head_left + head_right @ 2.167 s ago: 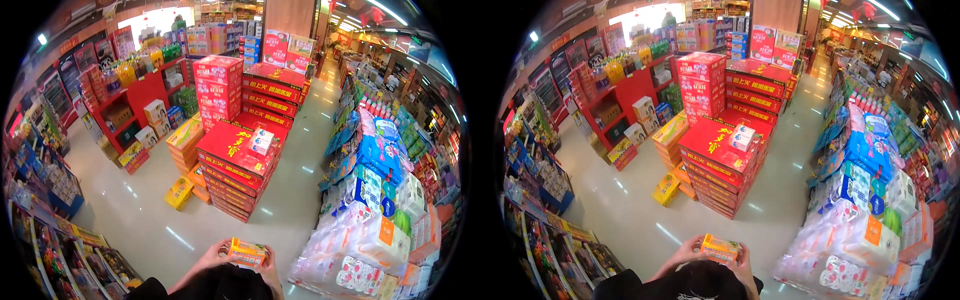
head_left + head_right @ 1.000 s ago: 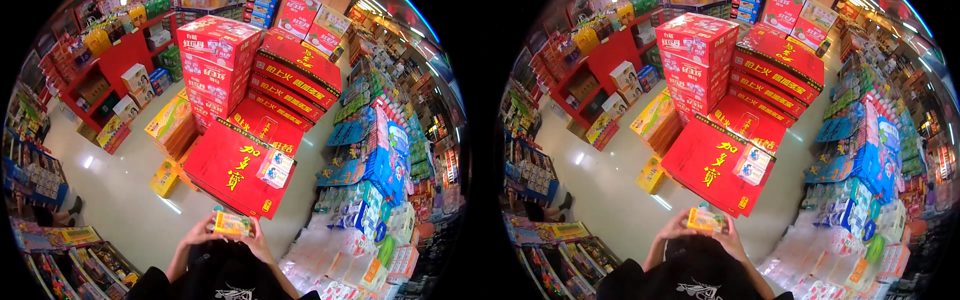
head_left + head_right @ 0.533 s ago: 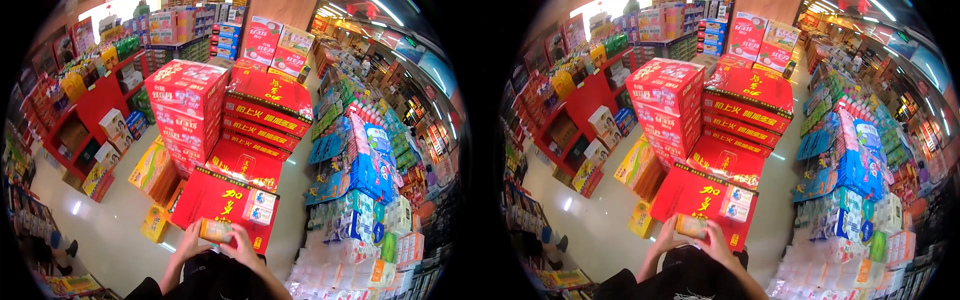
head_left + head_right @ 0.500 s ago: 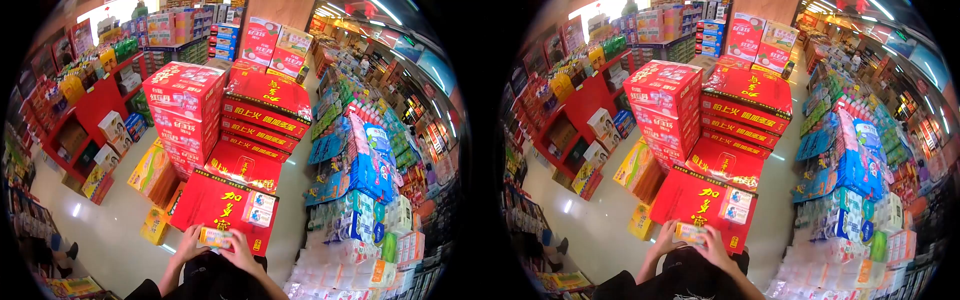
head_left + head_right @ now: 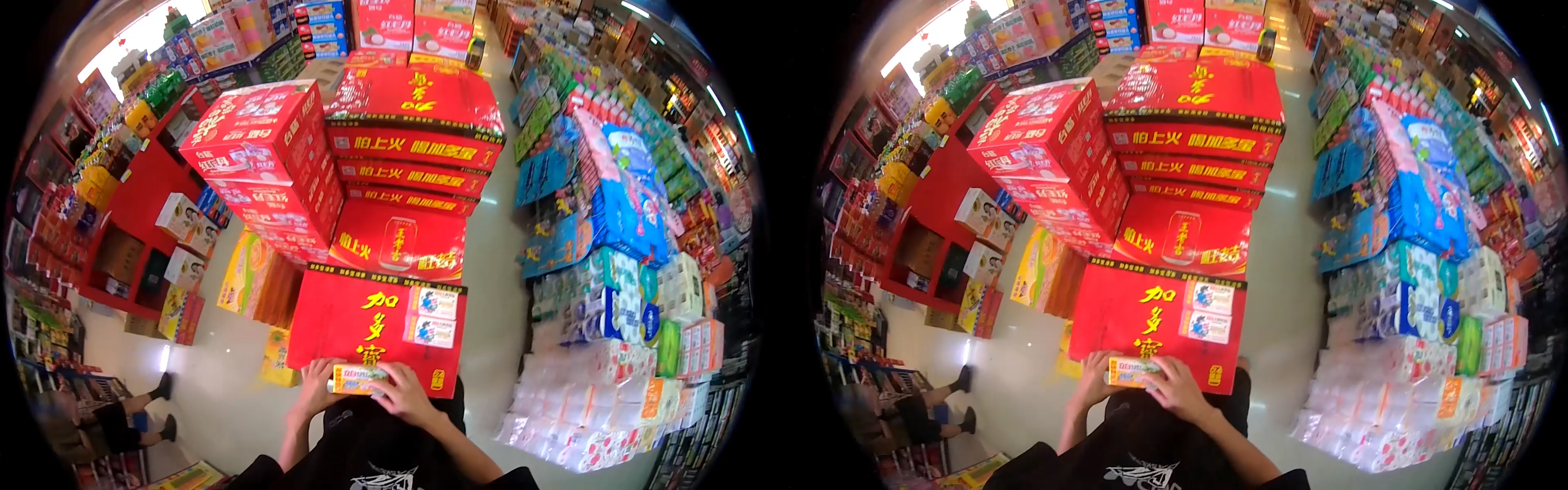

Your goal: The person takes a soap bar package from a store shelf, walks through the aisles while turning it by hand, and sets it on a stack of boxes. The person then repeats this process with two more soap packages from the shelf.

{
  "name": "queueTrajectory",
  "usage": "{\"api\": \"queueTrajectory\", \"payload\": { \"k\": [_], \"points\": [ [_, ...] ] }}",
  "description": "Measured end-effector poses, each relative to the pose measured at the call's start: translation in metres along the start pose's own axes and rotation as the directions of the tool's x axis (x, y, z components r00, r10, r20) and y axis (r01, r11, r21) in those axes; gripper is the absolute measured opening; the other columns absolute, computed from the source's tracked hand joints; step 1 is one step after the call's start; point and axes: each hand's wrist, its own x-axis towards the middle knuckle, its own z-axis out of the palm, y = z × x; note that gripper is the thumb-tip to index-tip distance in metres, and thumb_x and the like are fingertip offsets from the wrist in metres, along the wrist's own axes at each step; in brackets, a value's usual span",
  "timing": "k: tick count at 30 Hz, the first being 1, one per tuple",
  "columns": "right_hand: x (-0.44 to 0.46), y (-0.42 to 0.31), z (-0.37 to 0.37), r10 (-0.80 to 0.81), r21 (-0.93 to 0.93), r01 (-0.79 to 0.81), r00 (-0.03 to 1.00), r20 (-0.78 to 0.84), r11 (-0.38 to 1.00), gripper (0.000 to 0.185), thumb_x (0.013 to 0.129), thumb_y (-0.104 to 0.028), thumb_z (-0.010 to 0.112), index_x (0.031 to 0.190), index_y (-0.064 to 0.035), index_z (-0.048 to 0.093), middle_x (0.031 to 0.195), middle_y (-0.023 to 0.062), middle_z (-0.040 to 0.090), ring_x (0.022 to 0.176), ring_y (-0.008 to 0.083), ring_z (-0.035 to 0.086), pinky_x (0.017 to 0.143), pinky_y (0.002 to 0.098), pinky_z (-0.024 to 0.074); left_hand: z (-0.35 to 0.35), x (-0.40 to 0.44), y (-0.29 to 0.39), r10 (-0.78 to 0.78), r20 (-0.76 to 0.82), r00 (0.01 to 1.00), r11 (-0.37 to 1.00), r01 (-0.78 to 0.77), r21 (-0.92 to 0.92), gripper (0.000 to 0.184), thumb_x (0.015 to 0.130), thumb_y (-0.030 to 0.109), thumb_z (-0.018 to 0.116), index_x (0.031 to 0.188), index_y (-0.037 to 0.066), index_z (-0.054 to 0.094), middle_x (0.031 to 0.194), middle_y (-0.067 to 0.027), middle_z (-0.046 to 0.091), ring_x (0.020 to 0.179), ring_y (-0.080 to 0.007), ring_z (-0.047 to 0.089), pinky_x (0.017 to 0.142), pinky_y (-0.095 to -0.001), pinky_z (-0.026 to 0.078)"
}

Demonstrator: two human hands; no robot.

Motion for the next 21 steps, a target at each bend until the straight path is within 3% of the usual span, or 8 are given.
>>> {"api": "queueTrajectory", "payload": {
  "k": [4,8,12,16,21],
  "points": [
    [0.008,0.005,-0.004,0.056,-0.039,-0.058,0.998,-0.032,0.998,0.037,0.075,-0.017,0.074,0.110,-0.0125,0.062,0.128,0.0124,0.048,0.114,0.0339,0.048,0.095,0.0446,0.0422,0.000,0.016,0.006,-0.108,0.003,0.994,0.994,0.108,0.020,0.069,0.057,0.031,0.085,0.118,0.014,0.058,0.115,-0.0051,0.058,0.109,-0.0265,0.051,0.088,-0.0427,0.034],
    [0.021,0.011,-0.010,0.053,-0.121,-0.063,0.995,-0.085,0.991,0.040,0.074,-0.019,0.076,0.110,-0.0089,0.062,0.124,0.0134,0.049,0.110,0.0329,0.050,0.094,0.0437,0.0428,0.006,0.035,-0.011,-0.074,0.013,0.997,0.997,0.073,0.021,0.070,0.057,0.027,0.085,0.119,0.015,0.056,0.115,-0.0051,0.057,0.110,-0.0270,0.050,0.090,-0.0429,0.034],
    [0.032,0.013,-0.029,0.082,-0.061,-0.095,0.979,-0.188,0.994,0.038,0.074,-0.019,0.076,0.108,-0.0097,0.062,0.122,0.0123,0.051,0.109,0.0325,0.051,0.093,0.0437,0.0428,0.005,0.060,-0.015,-0.032,0.017,0.999,0.999,0.033,-0.024,0.070,0.057,0.022,0.085,0.120,0.015,0.056,0.117,-0.0042,0.056,0.112,-0.0270,0.049,0.094,-0.0454,0.031],
    [0.029,0.028,-0.045,0.234,-0.105,-0.282,0.914,-0.332,0.954,0.037,0.070,-0.018,0.079,0.103,-0.0081,0.064,0.121,0.0121,0.050,0.114,0.0326,0.047,0.095,0.0434,0.0414,-0.001,0.080,-0.010,-0.106,0.065,0.992,0.994,0.108,-0.028,0.072,0.058,0.026,0.086,0.122,0.017,0.055,0.120,-0.0020,0.054,0.114,-0.0255,0.047,0.097,-0.0512,0.026],
    [0.026,0.051,-0.062,0.318,-0.106,-0.393,0.852,-0.416,0.913,0.047,0.069,-0.019,0.080,0.111,-0.0084,0.061,0.127,0.0131,0.047,0.118,0.0353,0.043,0.099,0.0461,0.0378,-0.001,0.095,-0.009,-0.120,0.108,0.987,0.992,0.123,-0.021,0.075,0.058,0.032,0.087,0.123,0.017,0.055,0.117,-0.0033,0.053,0.116,-0.0257,0.047,0.098,-0.0502,0.025]
  ]
}}
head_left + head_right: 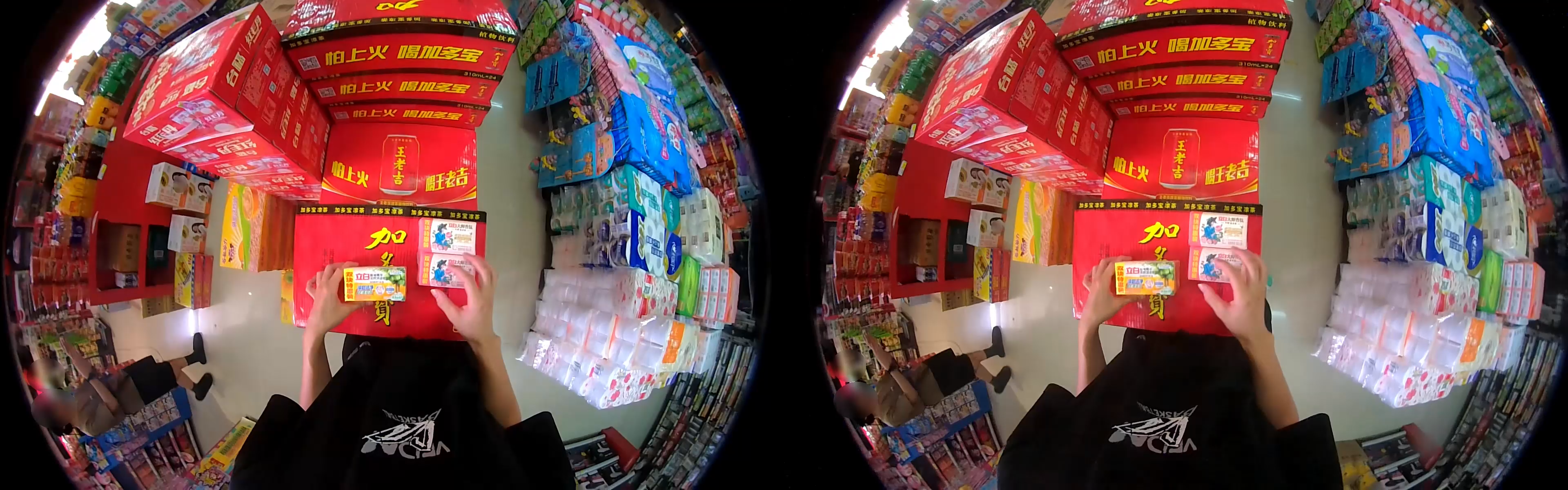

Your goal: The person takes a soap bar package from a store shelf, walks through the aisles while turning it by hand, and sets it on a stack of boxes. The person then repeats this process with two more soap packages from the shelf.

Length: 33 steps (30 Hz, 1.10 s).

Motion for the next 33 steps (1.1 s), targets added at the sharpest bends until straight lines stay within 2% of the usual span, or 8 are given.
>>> {"api": "queueTrajectory", "payload": {
  "k": [6,10,13,22,25,26,30,33],
  "points": [
    [0.009,0.010,-0.009,0.027,-0.026,-0.026,0.998,0.056,0.999,0.052,0.070,-0.022,0.080,0.116,-0.0093,0.058,0.132,0.0137,0.044,0.120,0.0372,0.041,0.101,0.0484,0.0365,-0.001,0.008,0.003,-0.209,0.045,0.977,0.977,0.208,0.045,0.084,0.061,0.047,0.084,0.127,0.008,0.051,0.118,-0.0090,0.052,0.116,-0.0273,0.046,0.098,-0.0476,0.026],
    [0.010,0.014,-0.007,0.016,-0.047,-0.012,0.996,0.083,0.999,0.053,0.070,-0.023,0.080,0.116,-0.0084,0.058,0.134,0.0139,0.042,0.121,0.0367,0.041,0.101,0.0481,0.0363,-0.002,0.013,0.007,-0.226,-0.041,0.973,0.964,0.217,-0.154,0.087,0.063,0.045,0.083,0.133,0.007,0.047,0.113,-0.0092,0.059,0.113,-0.0248,0.050,0.095,-0.0456,0.028],
    [0.008,0.014,-0.004,0.023,-0.034,-0.020,0.996,0.091,0.999,0.053,0.070,-0.023,0.080,0.116,-0.0081,0.058,0.134,0.0150,0.042,0.121,0.0365,0.041,0.100,0.0477,0.0359,-0.001,0.013,0.010,-0.225,-0.082,0.971,0.963,0.209,-0.171,0.086,0.065,0.044,0.083,0.133,0.005,0.047,0.108,-0.0089,0.062,0.110,-0.0226,0.054,0.096,-0.0449,0.027],
    [0.001,0.019,0.004,0.033,-0.013,-0.032,0.996,0.082,0.999,0.054,0.069,-0.024,0.081,0.116,-0.0084,0.059,0.135,0.0176,0.040,0.122,0.0371,0.041,0.100,0.0474,0.0358,0.012,0.027,0.011,-0.192,-0.198,0.961,0.902,0.094,-0.420,0.069,0.080,0.028,0.075,0.133,-0.002,0.043,0.110,-0.0175,0.063,0.097,-0.0246,0.063,0.083,-0.0362,0.051],
    [0.001,0.021,0.005,0.035,-0.012,-0.034,0.996,0.083,0.999,0.060,0.069,-0.026,0.082,0.119,-0.0073,0.057,0.136,0.0192,0.038,0.123,0.0379,0.040,0.100,0.0477,0.0359,0.006,0.033,0.022,-0.181,-0.260,0.948,0.893,0.047,-0.448,0.065,0.083,0.026,0.072,0.134,-0.002,0.042,0.110,-0.0195,0.062,0.096,-0.0255,0.063,0.082,-0.0367,0.051],
    [0.001,0.021,0.005,0.043,0.001,-0.043,0.996,0.081,0.999,0.063,0.068,-0.027,0.082,0.122,-0.0069,0.055,0.137,0.0200,0.037,0.123,0.0382,0.040,0.101,0.0479,0.0358,0.000,0.031,0.026,-0.274,-0.155,0.949,0.836,0.155,-0.527,0.067,0.083,0.026,0.072,0.135,-0.002,0.041,0.111,-0.0201,0.061,0.098,-0.0268,0.062,0.082,-0.0368,0.051],
    [-0.002,0.021,0.003,0.141,0.112,-0.145,0.989,0.044,0.983,0.082,0.066,-0.032,0.083,0.133,-0.0058,0.044,0.144,0.0234,0.031,0.127,0.0406,0.037,0.103,0.0495,0.0341,-0.003,0.034,0.019,-0.180,-0.168,0.969,0.914,0.102,-0.392,0.072,0.079,0.023,0.076,0.136,-0.002,0.040,0.112,-0.0195,0.061,0.099,-0.0264,0.062,0.084,-0.0361,0.050],
    [-0.002,0.030,-0.001,0.144,0.074,-0.150,0.986,0.078,0.986,0.094,0.065,-0.035,0.084,0.140,-0.0045,0.035,0.147,0.0240,0.025,0.130,0.0419,0.033,0.105,0.0501,0.0317,-0.004,0.035,0.014,-0.092,-0.181,0.979,0.956,0.036,-0.291,0.075,0.075,0.019,0.079,0.136,-0.002,0.041,0.115,-0.0187,0.061,0.099,-0.0255,0.062,0.084,-0.0358,0.050]
  ]
}}
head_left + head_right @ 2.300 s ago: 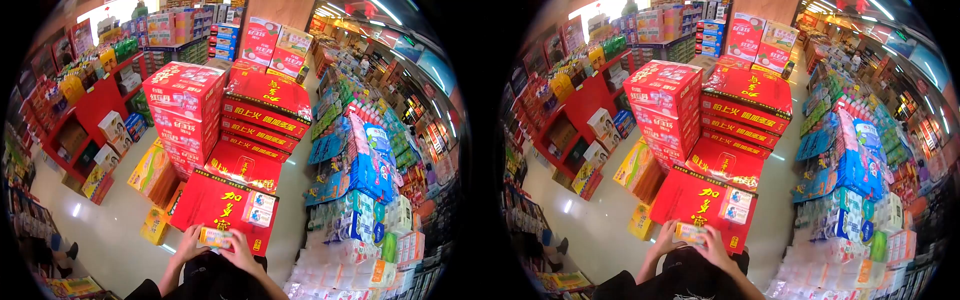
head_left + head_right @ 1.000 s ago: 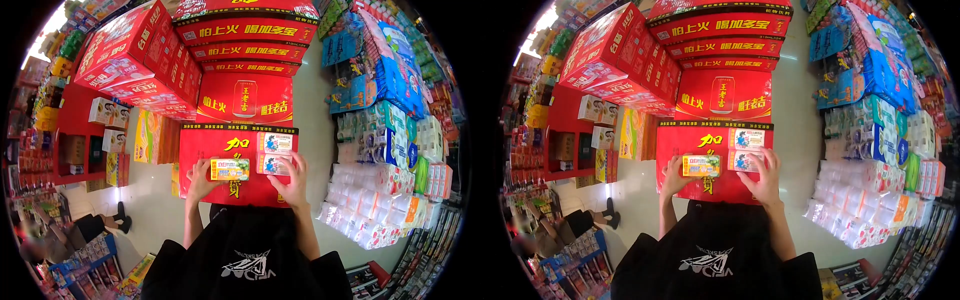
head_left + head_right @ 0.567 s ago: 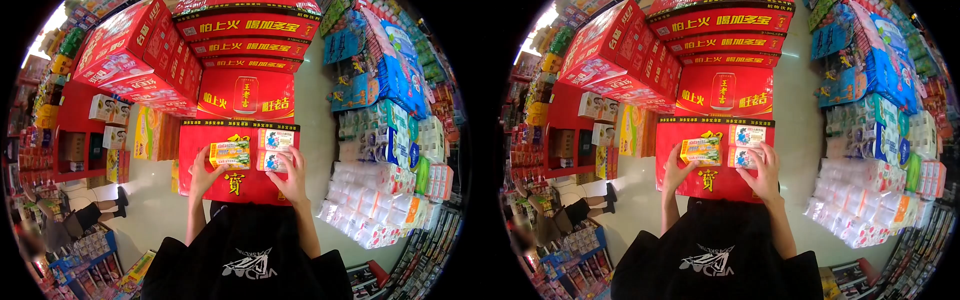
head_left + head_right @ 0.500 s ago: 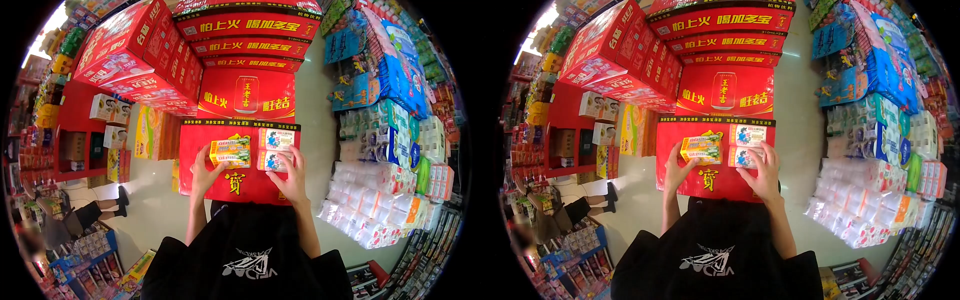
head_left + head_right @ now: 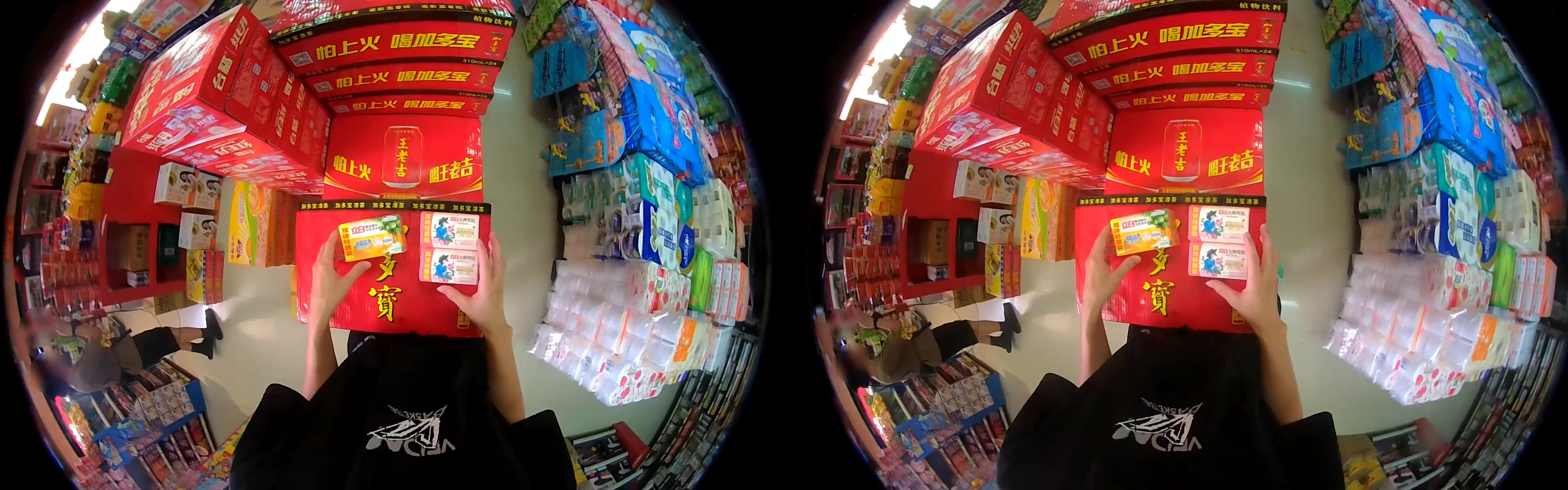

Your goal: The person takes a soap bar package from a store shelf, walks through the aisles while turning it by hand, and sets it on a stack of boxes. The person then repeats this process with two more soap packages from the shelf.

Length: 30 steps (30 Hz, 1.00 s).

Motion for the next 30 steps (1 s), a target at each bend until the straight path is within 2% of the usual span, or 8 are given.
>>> {"api": "queueTrajectory", "payload": {
  "k": [2,5,9,18,23,26,29,30],
  "points": [
    [0.002,0.005,-0.003,-0.003,-0.023,0.004,1.000,0.024,1.000,0.099,0.064,-0.036,0.084,0.141,-0.0026,0.032,0.147,0.0236,0.026,0.131,0.0419,0.031,0.106,0.0502,0.0306,0.000,0.004,0.000,-0.059,0.026,0.998,0.998,0.059,0.014,0.077,0.073,0.018,0.080,0.136,-0.003,0.041,0.117,-0.0182,0.061,0.101,-0.0247,0.061,0.084,-0.0362,0.049],
    [0.003,0.011,-0.006,-0.027,-0.041,0.030,0.998,0.061,0.999,0.103,0.063,-0.036,0.084,0.142,-0.0002,0.029,0.146,0.0230,0.029,0.132,0.0415,0.030,0.108,0.0500,0.0290,0.002,0.005,0.002,-0.037,-0.003,0.999,0.999,0.037,0.033,0.074,0.073,0.018,0.080,0.134,-0.004,0.044,0.116,-0.0170,0.062,0.102,-0.0243,0.061,0.086,-0.0360,0.049],
    [0.006,0.012,-0.004,-0.039,-0.045,0.045,0.992,0.121,0.998,0.104,0.063,-0.035,0.084,0.143,0.0006,0.027,0.145,0.0213,0.033,0.133,0.0411,0.030,0.108,0.0501,0.0282,0.005,0.004,0.004,0.004,-0.037,0.999,1.000,-0.003,0.024,0.073,0.073,0.017,0.080,0.132,-0.006,0.044,0.113,-0.0205,0.060,0.104,-0.0297,0.060,0.087,-0.0376,0.049],
    [0.009,0.009,0.000,0.007,0.065,-0.013,0.996,0.087,0.998,0.099,0.062,-0.024,0.086,0.141,-0.0019,0.031,0.142,0.0158,0.039,0.131,0.0408,0.032,0.108,0.0488,0.0298,0.007,0.018,0.010,0.029,-0.009,1.000,1.000,-0.029,0.002,0.072,0.073,0.018,0.080,0.133,-0.003,0.045,0.111,-0.0231,0.058,0.105,-0.0323,0.059,0.087,-0.0393,0.049],
    [0.007,0.012,0.002,0.019,0.091,-0.026,0.997,0.076,0.995,0.098,0.061,-0.021,0.086,0.140,-0.0025,0.032,0.141,0.0158,0.040,0.131,0.0396,0.033,0.108,0.0478,0.0304,0.014,0.029,0.003,0.053,0.034,0.998,0.998,-0.054,0.027,0.073,0.073,0.020,0.080,0.134,-0.002,0.045,0.111,-0.0233,0.058,0.106,-0.0339,0.058,0.087,-0.0401,0.049],
    [0.008,0.010,0.001,0.024,0.095,-0.032,0.996,0.086,0.995,0.099,0.060,-0.018,0.087,0.141,-0.0011,0.031,0.139,0.0187,0.039,0.131,0.0381,0.032,0.108,0.0459,0.0302,0.022,0.033,-0.007,0.134,0.011,0.991,0.987,-0.134,0.083,0.075,0.073,0.022,0.080,0.134,-0.003,0.044,0.111,-0.0237,0.058,0.107,-0.0349,0.058,0.087,-0.0406,0.049],
    [0.008,0.009,0.001,0.027,0.084,-0.034,0.995,0.093,0.996,0.100,0.060,-0.018,0.087,0.141,-0.0005,0.031,0.137,0.0203,0.038,0.131,0.0376,0.032,0.108,0.0447,0.0304,0.021,0.034,0.002,0.027,0.062,0.998,1.000,-0.026,-0.013,0.077,0.073,0.023,0.080,0.135,-0.003,0.043,0.113,-0.0242,0.057,0.108,-0.0357,0.057,0.089,-0.0406,0.048],
    [0.008,0.010,0.001,0.026,0.077,-0.033,0.995,0.093,0.996,0.100,0.060,-0.018,0.087,0.141,-0.0006,0.031,0.137,0.0204,0.038,0.131,0.0377,0.032,0.108,0.0445,0.0306,0.022,0.034,-0.001,0.043,0.054,0.998,0.999,-0.044,0.013,0.077,0.073,0.023,0.080,0.134,-0.004,0.043,0.114,-0.0239,0.057,0.108,-0.0356,0.057,0.089,-0.0404,0.048]
  ]
}}
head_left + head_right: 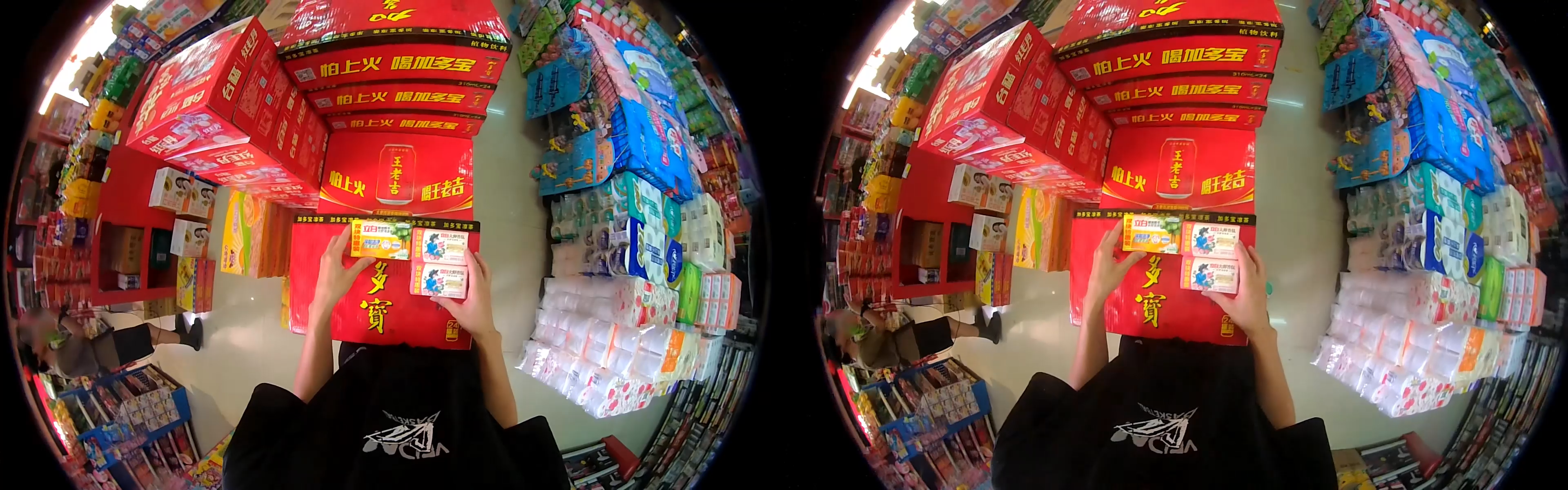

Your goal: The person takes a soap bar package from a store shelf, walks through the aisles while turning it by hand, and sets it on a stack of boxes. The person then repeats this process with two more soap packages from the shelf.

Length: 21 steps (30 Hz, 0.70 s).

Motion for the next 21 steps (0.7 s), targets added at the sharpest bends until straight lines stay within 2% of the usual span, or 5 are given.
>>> {"api": "queueTrajectory", "payload": {
  "k": [5,11,14,15,21],
  "points": [
    [-0.002,-0.003,0.000,0.025,0.017,-0.025,0.999,-0.024,1.000,0.098,0.061,-0.022,0.086,0.140,-0.0017,0.032,0.139,0.0181,0.042,0.131,0.0401,0.033,0.108,0.0464,0.0313,-0.001,0.000,-0.004,0.022,-0.003,1.000,1.000,-0.022,0.020,0.078,0.072,0.020,0.081,0.136,-0.003,0.041,0.116,-0.0233,0.056,0.107,-0.0336,0.058,0.089,-0.0391,0.049],
    [0.000,0.003,-0.008,-0.019,0.013,0.019,0.999,0.044,1.000,0.105,0.059,-0.034,0.087,0.140,0.0017,0.031,0.139,0.0211,0.040,0.131,0.0408,0.033,0.110,0.0478,0.0276,-0.012,0.001,0.016,0.053,0.022,0.998,0.998,-0.052,-0.016,0.110,0.060,0.021,0.088,0.147,0.006,0.023,0.132,-0.0212,0.040,0.119,-0.0336,0.046,0.098,-0.0433,0.041],
    [0.001,0.003,-0.018,-0.037,0.060,0.034,0.998,0.056,0.998,0.108,0.057,-0.034,0.088,0.141,0.0017,0.029,0.142,0.0210,0.036,0.134,0.0391,0.029,0.111,0.0466,0.0247,-0.017,0.000,0.040,0.226,-0.007,0.974,0.958,-0.221,0.182,0.107,0.058,0.021,0.088,0.146,0.008,0.027,0.134,-0.0205,0.039,0.127,-0.0349,0.037,0.106,-0.0449,0.034],
    [0.003,0.003,-0.020,-0.043,0.076,0.039,0.998,0.053,0.996,0.109,0.058,-0.035,0.088,0.141,0.0013,0.029,0.143,0.0209,0.035,0.134,0.0389,0.028,0.112,0.0468,0.0241,-0.021,0.001,0.052,0.282,0.045,0.958,0.935,-0.285,0.212,0.100,0.060,0.022,0.087,0.143,0.010,0.033,0.135,-0.0184,0.040,0.130,-0.0353,0.034,0.111,-0.0483,0.026],
    [0.020,0.013,-0.026,-0.120,0.054,0.116,0.990,0.077,0.992,0.089,0.069,-0.042,0.080,0.137,-0.0018,0.040,0.146,0.0223,0.030,0.137,0.0379,0.025,0.112,0.0470,0.0216,-0.010,0.025,0.076,0.486,0.362,0.795,0.760,-0.589,0.275,0.076,0.068,0.021,0.079,0.136,0.012,0.044,0.134,-0.0127,0.044,0.129,-0.0319,0.037,0.112,-0.0540,0.021]
  ]
}}
